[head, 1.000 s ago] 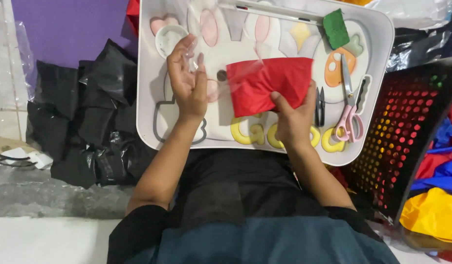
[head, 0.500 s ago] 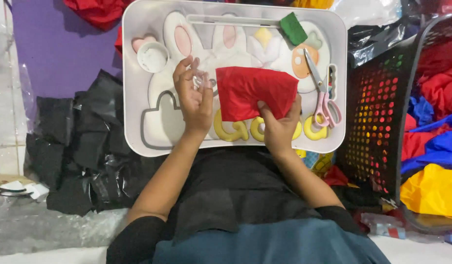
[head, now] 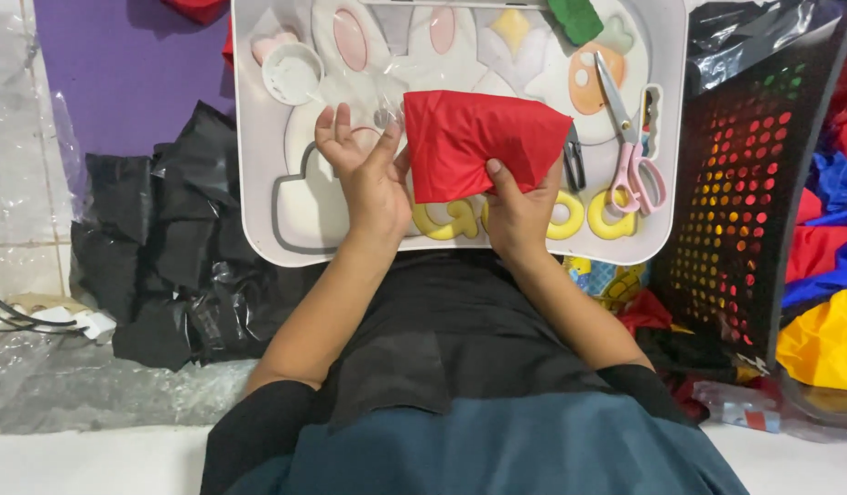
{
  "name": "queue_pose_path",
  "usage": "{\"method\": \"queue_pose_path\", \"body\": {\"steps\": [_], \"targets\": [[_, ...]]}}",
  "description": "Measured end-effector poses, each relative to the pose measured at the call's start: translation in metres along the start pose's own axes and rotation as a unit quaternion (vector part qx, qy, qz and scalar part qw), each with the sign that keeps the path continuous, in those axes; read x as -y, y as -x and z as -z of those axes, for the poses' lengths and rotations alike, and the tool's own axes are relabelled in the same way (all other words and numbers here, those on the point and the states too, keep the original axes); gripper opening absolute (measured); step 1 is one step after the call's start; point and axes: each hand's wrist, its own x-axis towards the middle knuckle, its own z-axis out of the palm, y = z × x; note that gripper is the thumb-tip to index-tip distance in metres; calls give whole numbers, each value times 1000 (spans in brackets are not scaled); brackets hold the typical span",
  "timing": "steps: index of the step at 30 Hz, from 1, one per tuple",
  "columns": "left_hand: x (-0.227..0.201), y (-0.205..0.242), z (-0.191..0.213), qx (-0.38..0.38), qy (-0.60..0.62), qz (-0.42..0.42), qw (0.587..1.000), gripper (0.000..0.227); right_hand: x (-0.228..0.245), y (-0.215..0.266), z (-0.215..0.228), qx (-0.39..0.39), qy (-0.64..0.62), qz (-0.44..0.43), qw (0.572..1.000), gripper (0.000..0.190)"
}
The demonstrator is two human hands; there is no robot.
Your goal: The person packages red fabric items by inserting them into black plastic bags, smoothing the bags down, and using shears to trim excess material.
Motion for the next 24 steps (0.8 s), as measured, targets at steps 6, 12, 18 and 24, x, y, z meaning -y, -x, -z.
{"method": "queue_pose_path", "body": {"steps": [6,12,18,24], "targets": [[13,-15,35,-36,23,80,996,54,4,0,4,4,36,-42,998,55],[-19,23,6,-27,3,99,995,52,10,0,-2,1,68,-65,996,50],[-11,21,23,-2,31,201,979,62,9,3,-2,18,41,-110,993,61],[-20,18,17,57,-8,188,981,63,13,10,-2,5,-49,-248,967,48]]}}
